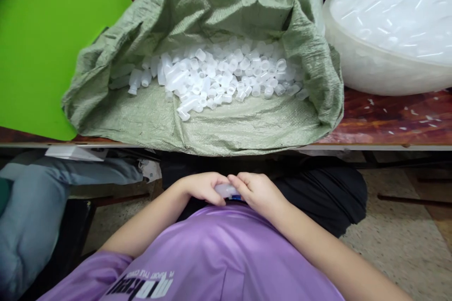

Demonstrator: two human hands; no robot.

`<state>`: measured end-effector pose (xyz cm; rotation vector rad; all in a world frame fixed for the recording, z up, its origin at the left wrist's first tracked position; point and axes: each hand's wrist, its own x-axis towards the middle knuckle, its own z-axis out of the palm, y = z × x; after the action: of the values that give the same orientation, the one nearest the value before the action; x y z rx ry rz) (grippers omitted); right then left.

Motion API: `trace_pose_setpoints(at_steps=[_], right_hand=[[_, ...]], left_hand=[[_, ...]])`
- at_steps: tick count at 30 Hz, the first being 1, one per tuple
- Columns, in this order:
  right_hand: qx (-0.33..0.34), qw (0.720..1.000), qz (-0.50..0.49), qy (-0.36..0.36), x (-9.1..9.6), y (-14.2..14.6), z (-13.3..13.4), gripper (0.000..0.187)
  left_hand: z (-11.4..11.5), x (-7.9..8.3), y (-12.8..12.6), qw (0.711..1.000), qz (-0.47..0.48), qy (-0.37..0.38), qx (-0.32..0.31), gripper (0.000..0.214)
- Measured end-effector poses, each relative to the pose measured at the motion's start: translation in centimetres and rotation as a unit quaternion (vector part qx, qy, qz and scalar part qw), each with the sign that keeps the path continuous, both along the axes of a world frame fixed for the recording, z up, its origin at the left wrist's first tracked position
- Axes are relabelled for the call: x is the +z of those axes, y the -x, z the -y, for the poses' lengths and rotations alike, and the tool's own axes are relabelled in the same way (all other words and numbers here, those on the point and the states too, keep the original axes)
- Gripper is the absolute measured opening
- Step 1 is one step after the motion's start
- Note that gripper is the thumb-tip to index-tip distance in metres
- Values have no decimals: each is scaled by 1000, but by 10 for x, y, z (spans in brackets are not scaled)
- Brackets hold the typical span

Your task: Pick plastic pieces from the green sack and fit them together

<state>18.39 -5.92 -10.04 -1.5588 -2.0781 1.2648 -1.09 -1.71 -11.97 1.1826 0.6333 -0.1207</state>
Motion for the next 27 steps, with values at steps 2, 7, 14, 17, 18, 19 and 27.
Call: trace_pose_setpoints(at_steps=[2, 7, 14, 17, 18, 19, 27], right_hand=[[-13, 1000, 0, -18, -6, -5, 0, 34], [67, 996, -30, -57, -10, -17, 1, 27], [69, 990, -80, -91, -13, -16, 3, 32], [71, 996, -56, -25, -16, -14, 5, 27], [54, 997, -48, -2, -18, -14, 6, 31], [37, 998, -49, 2, -19, -14, 7, 31], [61, 998, -20, 22, -24, -13, 10, 33]], left_hand=[[0, 0, -2, 998, -23, -58, 32, 16], [2, 3, -4, 992, -56, -107, 29, 16], [2, 6, -7, 988, -79, -135, 16, 15], [2, 6, -7, 984, -95, -148, -10, 15], [2, 6, -7, 984, -99, -150, -14, 15], [2, 6, -7, 984, -100, -150, -11, 15], [0, 3, -6, 981, -117, -154, -16, 15]])
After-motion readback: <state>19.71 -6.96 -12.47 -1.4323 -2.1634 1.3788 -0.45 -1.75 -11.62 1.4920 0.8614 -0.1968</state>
